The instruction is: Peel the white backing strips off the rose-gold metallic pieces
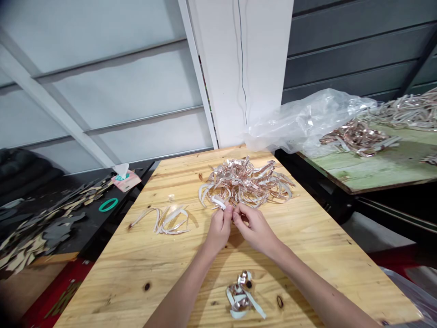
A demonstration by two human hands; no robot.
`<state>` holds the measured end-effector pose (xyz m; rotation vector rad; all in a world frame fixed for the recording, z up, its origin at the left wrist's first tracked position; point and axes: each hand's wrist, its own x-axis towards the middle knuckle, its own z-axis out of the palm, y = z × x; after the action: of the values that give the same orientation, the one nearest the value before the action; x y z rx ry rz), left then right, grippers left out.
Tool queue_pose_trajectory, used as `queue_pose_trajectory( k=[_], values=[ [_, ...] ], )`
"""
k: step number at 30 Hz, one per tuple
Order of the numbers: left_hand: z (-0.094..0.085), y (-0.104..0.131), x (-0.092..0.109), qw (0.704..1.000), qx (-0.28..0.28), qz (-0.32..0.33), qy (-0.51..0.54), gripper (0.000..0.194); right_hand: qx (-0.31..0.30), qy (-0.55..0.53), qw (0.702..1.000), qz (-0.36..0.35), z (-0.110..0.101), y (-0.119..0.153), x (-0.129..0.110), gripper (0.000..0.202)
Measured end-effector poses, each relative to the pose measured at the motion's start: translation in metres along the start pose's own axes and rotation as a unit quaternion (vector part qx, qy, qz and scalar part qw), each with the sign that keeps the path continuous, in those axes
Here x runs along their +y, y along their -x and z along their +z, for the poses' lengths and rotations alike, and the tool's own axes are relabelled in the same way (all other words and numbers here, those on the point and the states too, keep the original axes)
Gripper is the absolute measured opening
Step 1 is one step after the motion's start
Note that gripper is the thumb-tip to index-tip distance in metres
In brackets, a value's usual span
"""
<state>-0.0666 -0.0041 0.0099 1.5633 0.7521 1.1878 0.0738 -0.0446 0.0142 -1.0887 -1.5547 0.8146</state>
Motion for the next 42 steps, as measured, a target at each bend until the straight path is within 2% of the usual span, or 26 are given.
queue_pose_trajectory(
  k=[7, 16, 19, 25, 32, 36, 42],
  values=[
    [0.003, 0.001, -0.007, 0.998, 0.055, -0.002, -0.008, 0.040, -0.005, -0.005, 1.000, -0.010, -0.003, 0.001, -0.002, 0.031],
    [0.010, 0.000, -0.013, 0.992, 0.086, -0.061, 0.067, 0.052, -0.038, -0.026, 0.997, -0.062, -0.008, 0.002, 0.002, 0.028],
    [0.007, -0.003, -0.016, 0.993, 0.078, -0.057, 0.065, 0.052, -0.049, -0.029, 0.995, -0.081, -0.009, 0.001, 0.002, 0.027],
    [-0.002, -0.007, -0.021, 0.999, 0.032, -0.029, -0.031, 0.055, -0.074, -0.060, 0.990, -0.104, -0.013, -0.001, -0.002, 0.028],
    [-0.005, -0.008, -0.017, 0.999, -0.002, -0.035, -0.031, 0.055, -0.106, -0.162, 0.979, -0.056, -0.024, -0.003, -0.001, 0.027],
    [-0.003, -0.010, -0.010, 0.999, -0.011, -0.043, 0.023, 0.057, -0.086, -0.280, 0.956, -0.027, -0.022, -0.004, -0.003, 0.030],
    [0.008, -0.010, -0.005, 0.973, -0.053, -0.097, 0.202, 0.057, -0.058, -0.462, 0.883, 0.055, -0.016, -0.005, -0.015, 0.033]
  ],
)
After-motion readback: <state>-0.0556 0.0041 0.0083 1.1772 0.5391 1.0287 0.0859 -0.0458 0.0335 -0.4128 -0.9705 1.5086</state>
